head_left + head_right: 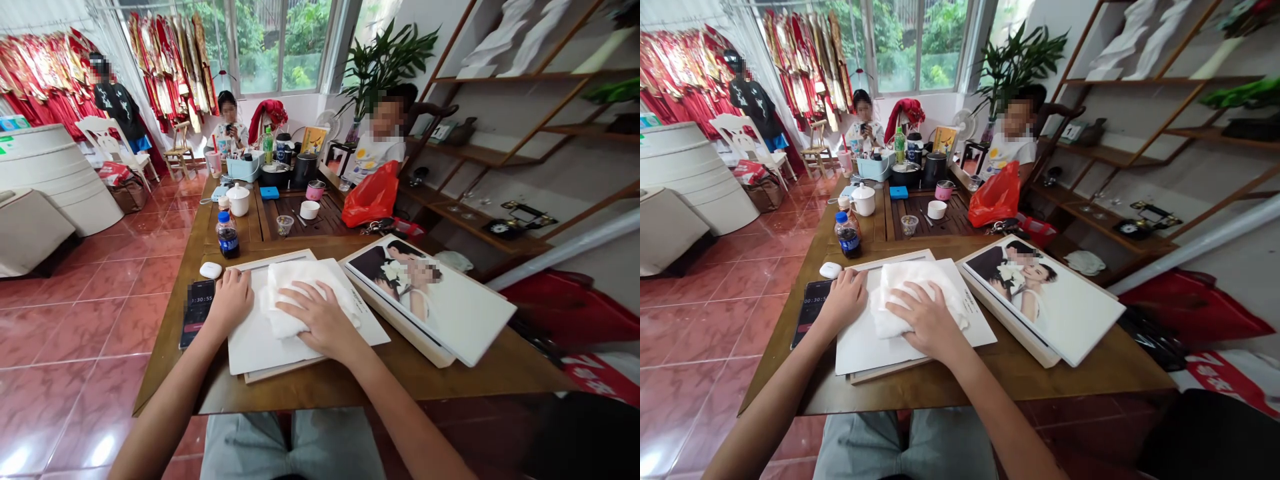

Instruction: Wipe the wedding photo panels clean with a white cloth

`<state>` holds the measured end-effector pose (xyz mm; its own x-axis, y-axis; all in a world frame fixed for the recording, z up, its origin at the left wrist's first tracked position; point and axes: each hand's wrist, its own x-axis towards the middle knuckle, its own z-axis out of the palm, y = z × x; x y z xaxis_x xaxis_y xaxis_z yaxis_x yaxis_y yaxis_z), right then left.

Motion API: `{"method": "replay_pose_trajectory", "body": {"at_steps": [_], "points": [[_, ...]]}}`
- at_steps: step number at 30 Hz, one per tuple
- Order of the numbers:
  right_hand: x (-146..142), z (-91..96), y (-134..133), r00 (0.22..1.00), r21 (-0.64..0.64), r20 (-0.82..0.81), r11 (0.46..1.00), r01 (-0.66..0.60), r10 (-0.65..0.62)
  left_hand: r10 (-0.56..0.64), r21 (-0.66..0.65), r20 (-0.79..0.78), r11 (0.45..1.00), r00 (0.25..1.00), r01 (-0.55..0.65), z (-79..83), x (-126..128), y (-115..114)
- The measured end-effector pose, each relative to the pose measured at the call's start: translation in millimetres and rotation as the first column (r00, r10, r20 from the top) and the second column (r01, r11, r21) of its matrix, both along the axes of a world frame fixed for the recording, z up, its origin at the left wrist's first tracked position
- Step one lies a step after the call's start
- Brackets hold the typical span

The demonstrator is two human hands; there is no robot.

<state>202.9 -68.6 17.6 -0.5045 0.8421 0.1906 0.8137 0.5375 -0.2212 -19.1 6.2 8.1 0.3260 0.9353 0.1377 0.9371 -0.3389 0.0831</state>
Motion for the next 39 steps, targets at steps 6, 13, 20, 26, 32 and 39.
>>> {"method": "replay_pose_trajectory", "body": {"at_steps": [6,13,20,26,32,39], "points": [[48,-13.7,0,0.985,0.108,-0.017,0.979,0.172,-0.171,-0.006,0.008,0.017,1.000,1.000,0.006,-1.8,0,1],[32,-8.5,9,0.985,0.045,-0.037,0.984,0.171,-0.170,-0.003,0.004,0.002,1.000,1.000,0.003,-0.1,1,0],[-29,3.2,21,0.999,-0.010,-0.036,1.000,-0.025,0.025,-0.041,-0.051,-0.017,0.998,0.999,0.040,3.2,-2,-1],[-13,0.2,26,1.000,0.007,-0.013,1.000,0.015,-0.015,-0.006,-0.040,0.001,0.999,1.000,0.007,3.1,0,0],[36,-11.8,31,0.975,0.046,-0.024,0.974,0.221,-0.220,-0.013,-0.001,0.020,1.000,1.000,0.013,-1.9,0,1],[45,-13.5,37,0.955,0.021,-0.036,0.955,0.295,-0.294,-0.009,0.020,0.020,1.000,1.000,0.009,-4.6,0,2]]}}
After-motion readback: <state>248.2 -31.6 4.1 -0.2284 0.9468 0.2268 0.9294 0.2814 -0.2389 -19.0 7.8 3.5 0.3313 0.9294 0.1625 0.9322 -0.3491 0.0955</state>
